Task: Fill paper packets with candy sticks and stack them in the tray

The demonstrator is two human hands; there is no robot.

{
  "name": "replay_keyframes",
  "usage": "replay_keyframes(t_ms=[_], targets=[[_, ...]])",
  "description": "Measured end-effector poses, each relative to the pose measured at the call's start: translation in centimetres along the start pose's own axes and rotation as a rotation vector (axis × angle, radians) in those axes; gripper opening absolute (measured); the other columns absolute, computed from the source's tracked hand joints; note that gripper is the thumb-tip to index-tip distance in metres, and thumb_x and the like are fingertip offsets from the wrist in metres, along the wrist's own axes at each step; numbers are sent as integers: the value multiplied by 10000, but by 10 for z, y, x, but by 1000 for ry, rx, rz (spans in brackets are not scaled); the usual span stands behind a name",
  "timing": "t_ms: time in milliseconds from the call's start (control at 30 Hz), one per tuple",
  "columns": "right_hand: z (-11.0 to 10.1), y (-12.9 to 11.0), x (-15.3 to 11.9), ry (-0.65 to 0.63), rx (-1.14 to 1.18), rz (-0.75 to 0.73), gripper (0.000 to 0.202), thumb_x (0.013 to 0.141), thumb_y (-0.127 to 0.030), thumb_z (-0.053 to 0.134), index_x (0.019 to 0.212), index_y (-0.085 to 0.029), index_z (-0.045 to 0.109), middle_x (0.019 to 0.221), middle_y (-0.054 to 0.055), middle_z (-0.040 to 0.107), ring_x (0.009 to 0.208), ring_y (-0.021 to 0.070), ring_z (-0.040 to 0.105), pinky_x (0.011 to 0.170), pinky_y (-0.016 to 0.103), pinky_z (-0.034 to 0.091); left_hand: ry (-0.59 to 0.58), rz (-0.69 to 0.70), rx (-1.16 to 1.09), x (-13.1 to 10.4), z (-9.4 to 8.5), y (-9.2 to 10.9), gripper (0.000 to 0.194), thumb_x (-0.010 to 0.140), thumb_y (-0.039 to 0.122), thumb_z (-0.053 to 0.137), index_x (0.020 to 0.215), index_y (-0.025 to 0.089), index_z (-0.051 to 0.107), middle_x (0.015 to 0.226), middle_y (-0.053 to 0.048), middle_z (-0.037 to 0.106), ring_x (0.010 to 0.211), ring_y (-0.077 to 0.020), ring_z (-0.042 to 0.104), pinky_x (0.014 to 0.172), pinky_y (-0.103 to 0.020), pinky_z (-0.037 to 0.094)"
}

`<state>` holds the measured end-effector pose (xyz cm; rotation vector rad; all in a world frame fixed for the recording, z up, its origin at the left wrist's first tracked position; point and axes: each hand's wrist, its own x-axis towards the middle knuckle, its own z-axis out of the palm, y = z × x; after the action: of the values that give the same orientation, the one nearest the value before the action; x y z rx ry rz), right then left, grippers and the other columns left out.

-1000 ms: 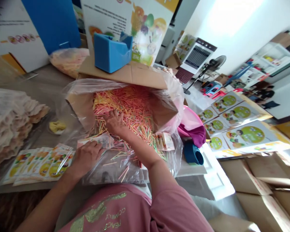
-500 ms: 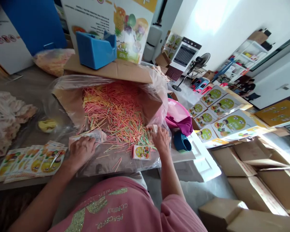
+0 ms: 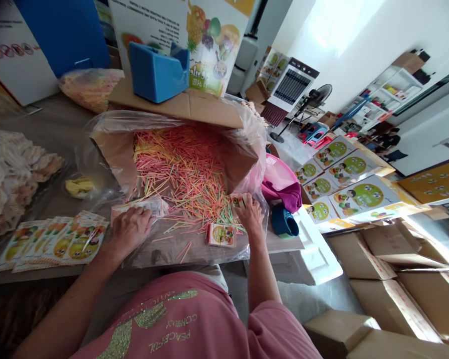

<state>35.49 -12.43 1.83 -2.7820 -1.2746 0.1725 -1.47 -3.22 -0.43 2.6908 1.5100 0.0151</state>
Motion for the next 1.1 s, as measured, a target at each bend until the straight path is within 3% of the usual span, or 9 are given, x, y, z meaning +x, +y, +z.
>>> replay_keyframes(t_ms=[133,400,600,867,1033,1100], targets=[[6,0,-5,22,43,-27,887,943,-521,610,1677,-208,223,1582,225,403,1421,407,441,1094,560,406,-20,-6,14,-2,-3,1,319,1032,245,445,1082,138,742,1053,-169,746,1072,-305,694,851,-363,525],[5,12,6,-51,94,-83,937,922,-460,585,1696,-138,168,1567,242,449,1433,403,469,1149,524,397,-19,2,-17,-2,-3,0,322,1027,223,438,1075,131,744,1066,-177,740,1080,-315,679,876,-382,516],[6,26,14,-19,215,-146,953,883,-489,599,1684,-134,225,1523,218,553,1401,384,540,1157,503,416,-6,13,-9,-4,3,-2,324,1040,229,422,1066,154,736,1073,-161,736,1105,-297,661,905,-373,503],[1,47,29,-42,472,-137,931,866,-470,591,1675,-140,273,1350,151,703,1067,315,715,981,446,554,-16,-6,-62,-3,2,-2,300,1028,222,455,1100,143,735,1083,-170,733,1102,-298,650,907,-372,499],[7,35,24,7,259,-143,818,946,-406,506,1658,-64,295,1529,236,555,1359,393,568,1166,538,392,5,4,-70,-3,3,-3,300,1016,201,455,1078,140,742,1072,-177,736,1094,-307,655,914,-392,508],[8,36,24,5,317,-118,842,915,-408,565,1656,-94,317,1520,216,567,1325,371,588,1138,519,427,11,14,-61,-3,4,-3,298,1016,202,452,1070,146,740,1074,-171,737,1098,-307,658,911,-389,511]])
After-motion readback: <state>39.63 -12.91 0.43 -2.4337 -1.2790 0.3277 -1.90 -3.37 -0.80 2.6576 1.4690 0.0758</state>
